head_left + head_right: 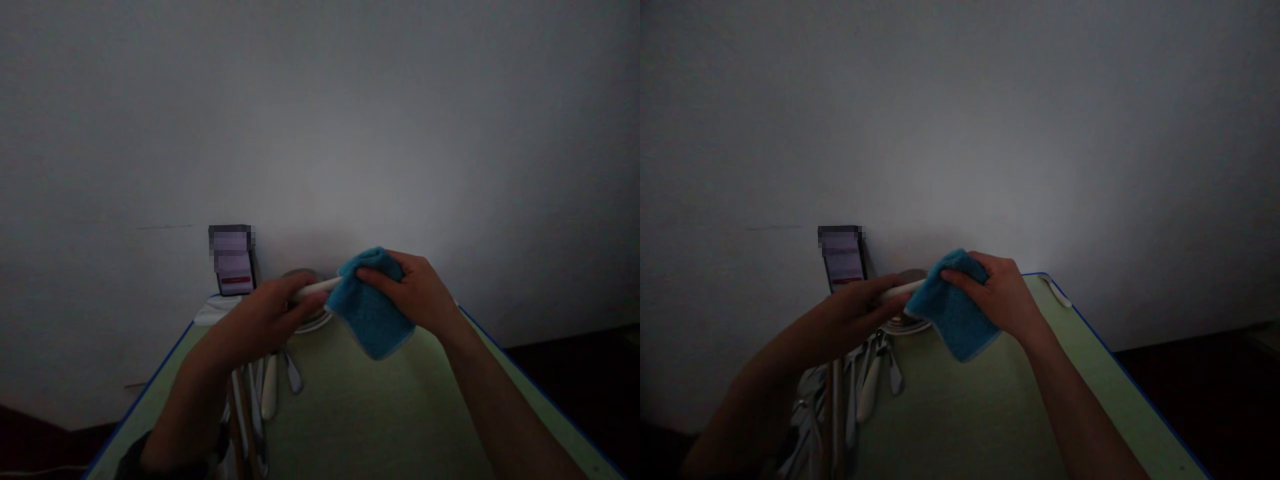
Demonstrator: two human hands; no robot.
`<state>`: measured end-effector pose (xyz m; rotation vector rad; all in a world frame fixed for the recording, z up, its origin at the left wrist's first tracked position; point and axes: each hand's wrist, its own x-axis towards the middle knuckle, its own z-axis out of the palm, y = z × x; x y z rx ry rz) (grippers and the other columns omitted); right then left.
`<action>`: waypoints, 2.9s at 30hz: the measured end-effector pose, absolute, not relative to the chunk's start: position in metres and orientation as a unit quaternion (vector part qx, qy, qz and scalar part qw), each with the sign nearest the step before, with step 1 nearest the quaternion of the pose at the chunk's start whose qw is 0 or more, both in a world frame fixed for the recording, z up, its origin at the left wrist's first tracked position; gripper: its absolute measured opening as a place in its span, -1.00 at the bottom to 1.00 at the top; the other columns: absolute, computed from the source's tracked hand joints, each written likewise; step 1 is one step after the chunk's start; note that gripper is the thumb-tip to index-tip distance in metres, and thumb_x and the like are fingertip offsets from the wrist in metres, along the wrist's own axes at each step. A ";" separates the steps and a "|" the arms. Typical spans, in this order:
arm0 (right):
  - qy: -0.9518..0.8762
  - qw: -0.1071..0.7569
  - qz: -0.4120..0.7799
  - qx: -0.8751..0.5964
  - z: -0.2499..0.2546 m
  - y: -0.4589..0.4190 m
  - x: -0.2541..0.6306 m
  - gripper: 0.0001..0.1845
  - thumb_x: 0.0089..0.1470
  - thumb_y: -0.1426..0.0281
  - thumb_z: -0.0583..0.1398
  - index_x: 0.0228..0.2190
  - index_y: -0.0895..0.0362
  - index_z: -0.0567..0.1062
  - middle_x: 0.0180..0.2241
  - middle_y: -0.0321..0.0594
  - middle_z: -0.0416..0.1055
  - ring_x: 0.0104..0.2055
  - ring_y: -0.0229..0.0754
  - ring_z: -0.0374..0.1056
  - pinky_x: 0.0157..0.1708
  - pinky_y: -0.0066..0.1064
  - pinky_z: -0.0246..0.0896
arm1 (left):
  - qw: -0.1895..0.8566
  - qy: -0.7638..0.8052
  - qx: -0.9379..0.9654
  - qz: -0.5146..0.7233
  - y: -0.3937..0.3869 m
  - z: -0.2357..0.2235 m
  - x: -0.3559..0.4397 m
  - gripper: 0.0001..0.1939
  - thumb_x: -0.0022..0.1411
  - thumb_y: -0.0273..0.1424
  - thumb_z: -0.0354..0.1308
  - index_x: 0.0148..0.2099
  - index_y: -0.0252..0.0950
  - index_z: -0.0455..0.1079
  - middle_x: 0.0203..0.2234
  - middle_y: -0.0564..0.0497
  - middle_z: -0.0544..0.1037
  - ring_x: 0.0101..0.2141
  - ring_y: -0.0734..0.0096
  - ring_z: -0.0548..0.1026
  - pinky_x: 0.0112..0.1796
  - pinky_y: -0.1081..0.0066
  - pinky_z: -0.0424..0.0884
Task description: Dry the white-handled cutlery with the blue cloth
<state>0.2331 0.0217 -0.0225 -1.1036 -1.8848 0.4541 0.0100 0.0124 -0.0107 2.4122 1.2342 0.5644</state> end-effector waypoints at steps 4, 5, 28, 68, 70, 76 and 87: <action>-0.790 0.387 0.193 -0.434 -0.017 0.017 0.235 -0.68 0.11 0.16 0.08 -0.45 0.14 0.44 -0.53 -0.34 0.38 -0.48 -0.30 0.28 -0.49 -0.50 0.10 | 0.152 0.445 0.859 0.203 0.009 -0.006 0.014 -0.63 0.28 -0.15 -0.10 -0.28 -0.33 0.37 -0.59 0.10 0.41 -0.57 0.51 0.36 -0.55 0.54 0.20; -0.808 0.356 0.196 -0.426 -0.015 0.016 0.237 -0.68 0.12 0.17 0.07 -0.45 0.14 0.44 -0.54 -0.34 0.38 -0.49 -0.31 0.27 -0.49 -0.50 0.10 | 0.145 0.448 0.860 0.198 0.008 -0.005 0.014 -0.61 0.27 -0.14 -0.09 -0.33 -0.33 0.37 -0.62 0.11 0.38 -0.59 0.52 0.34 -0.57 0.55 0.17; -0.862 0.277 0.184 -0.383 -0.008 0.009 0.235 -0.75 0.15 0.24 0.07 -0.42 0.13 0.42 -0.53 -0.38 0.38 -0.49 -0.37 0.27 -0.49 -0.54 0.06 | 0.111 0.464 0.859 0.186 -0.001 0.001 0.010 -0.52 0.23 -0.06 -0.05 -0.51 -0.33 0.35 -0.71 0.13 0.29 -0.64 0.57 0.26 -0.60 0.53 0.07; -0.852 0.257 0.236 -0.390 -0.005 0.007 0.237 -0.73 0.13 0.19 0.08 -0.39 0.14 0.39 -0.51 -0.39 0.35 -0.47 -0.39 0.26 -0.49 -0.56 0.10 | 0.180 0.402 0.868 0.230 -0.003 0.000 0.006 -0.76 0.19 -0.24 0.11 -0.07 -0.07 0.34 -0.49 0.21 0.51 -0.54 0.59 0.43 -0.54 0.65 0.30; -0.851 0.256 0.239 -0.391 -0.005 0.007 0.238 -0.75 0.09 0.19 0.12 -0.39 0.13 0.40 -0.50 -0.39 0.37 -0.46 -0.38 0.28 -0.48 -0.56 0.11 | 0.189 0.384 0.870 0.245 -0.004 0.001 0.008 -0.74 0.20 -0.25 0.11 -0.03 -0.01 0.35 -0.33 0.21 0.56 -0.41 0.56 0.50 -0.42 0.65 0.35; -0.856 0.247 0.228 -0.393 -0.005 0.005 0.236 -0.75 0.02 0.18 0.19 -0.38 0.12 0.42 -0.46 -0.39 0.41 -0.42 -0.35 0.33 -0.47 -0.54 0.11 | 0.186 0.407 0.861 0.241 -0.005 0.004 0.009 -0.72 0.17 -0.19 0.14 -0.07 -0.08 0.43 -0.36 0.18 0.59 -0.42 0.51 0.53 -0.44 0.63 0.36; -0.868 0.240 0.226 -0.372 -0.003 0.005 0.235 -0.71 0.18 0.21 0.03 -0.29 0.13 0.42 -0.45 -0.34 0.40 -0.43 -0.34 0.31 -0.43 -0.52 0.11 | 0.176 0.425 0.857 0.232 -0.004 0.002 0.006 -0.69 0.16 -0.18 0.14 -0.05 -0.08 0.45 -0.33 0.18 0.62 -0.39 0.46 0.55 -0.41 0.59 0.38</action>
